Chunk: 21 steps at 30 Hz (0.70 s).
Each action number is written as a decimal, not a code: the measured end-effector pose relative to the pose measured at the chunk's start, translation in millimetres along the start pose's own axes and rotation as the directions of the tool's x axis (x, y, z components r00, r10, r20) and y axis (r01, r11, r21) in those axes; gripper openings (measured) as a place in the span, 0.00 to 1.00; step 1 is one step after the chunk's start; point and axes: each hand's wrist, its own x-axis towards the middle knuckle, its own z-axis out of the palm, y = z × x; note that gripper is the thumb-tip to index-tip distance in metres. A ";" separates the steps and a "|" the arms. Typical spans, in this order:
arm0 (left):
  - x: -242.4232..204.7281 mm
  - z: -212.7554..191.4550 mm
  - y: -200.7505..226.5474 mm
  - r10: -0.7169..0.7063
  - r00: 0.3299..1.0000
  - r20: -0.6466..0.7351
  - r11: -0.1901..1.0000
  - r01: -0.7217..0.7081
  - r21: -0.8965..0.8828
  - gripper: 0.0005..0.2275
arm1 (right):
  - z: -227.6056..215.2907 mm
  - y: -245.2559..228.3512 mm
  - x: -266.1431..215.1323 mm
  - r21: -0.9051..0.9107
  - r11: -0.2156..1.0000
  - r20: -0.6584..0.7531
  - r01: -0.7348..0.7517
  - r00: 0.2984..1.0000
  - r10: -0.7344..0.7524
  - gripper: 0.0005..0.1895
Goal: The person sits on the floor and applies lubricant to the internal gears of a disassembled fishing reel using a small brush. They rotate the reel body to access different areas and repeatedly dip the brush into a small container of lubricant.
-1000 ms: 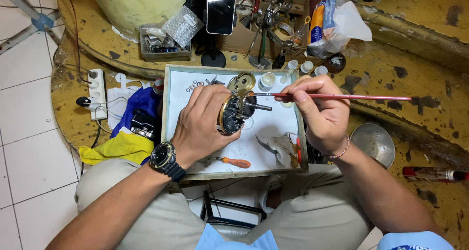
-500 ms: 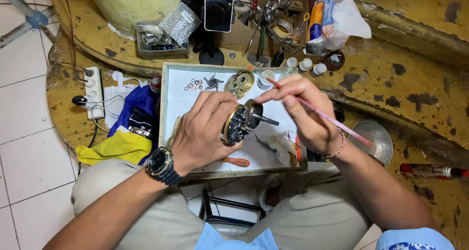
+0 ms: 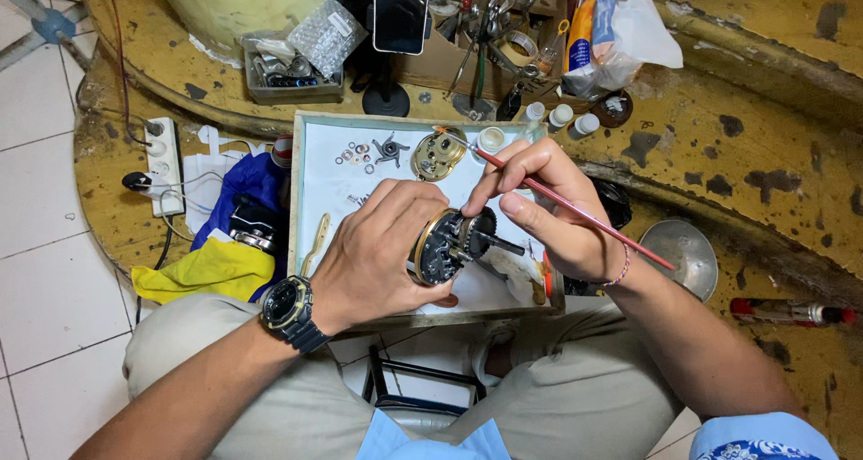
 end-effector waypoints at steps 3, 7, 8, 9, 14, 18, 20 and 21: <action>0.8 -1.2 2.0 -0.007 1.000 0.000 1.000 0.007 -0.013 0.26 | 0.2 1.8 0.9 0.047 0.999 -0.012 -0.016 1.000 0.017 0.08; 2.0 -3.6 5.0 -0.009 1.000 0.003 0.999 0.009 -0.034 0.27 | -9.0 5.5 2.1 0.141 0.989 -0.042 -0.038 0.998 0.044 0.05; 1.8 -3.8 5.4 -0.009 1.000 -0.001 1.000 0.009 -0.026 0.27 | -11.3 6.9 2.1 0.157 0.987 -0.054 -0.032 0.998 0.041 0.06; 1.5 -4.0 5.8 -0.009 1.000 -0.005 1.000 0.009 -0.019 0.27 | -13.6 8.3 2.0 0.173 0.984 -0.067 -0.026 0.997 0.039 0.08; 1.6 -5.9 9.0 0.006 1.000 -0.007 0.999 -0.006 -0.036 0.26 | -21.7 13.2 -1.8 0.154 0.988 -0.075 -0.004 0.997 0.016 0.17; -4.4 0.8 9.9 0.042 0.998 -0.038 0.996 -0.044 -0.073 0.27 | -24.9 7.6 -2.2 0.189 0.981 -0.160 -0.035 0.985 0.066 0.12; -1.1 -6.6 24.8 0.088 0.995 -0.045 0.994 -0.090 -0.054 0.26 | -26.6 -1.1 -3.1 0.194 0.979 -0.171 -0.058 0.981 0.092 0.09; 0.5 -10.1 31.3 0.121 0.991 -0.049 0.992 -0.123 -0.040 0.26 | -27.6 -4.7 -2.9 0.204 0.974 -0.179 -0.094 0.975 0.132 0.07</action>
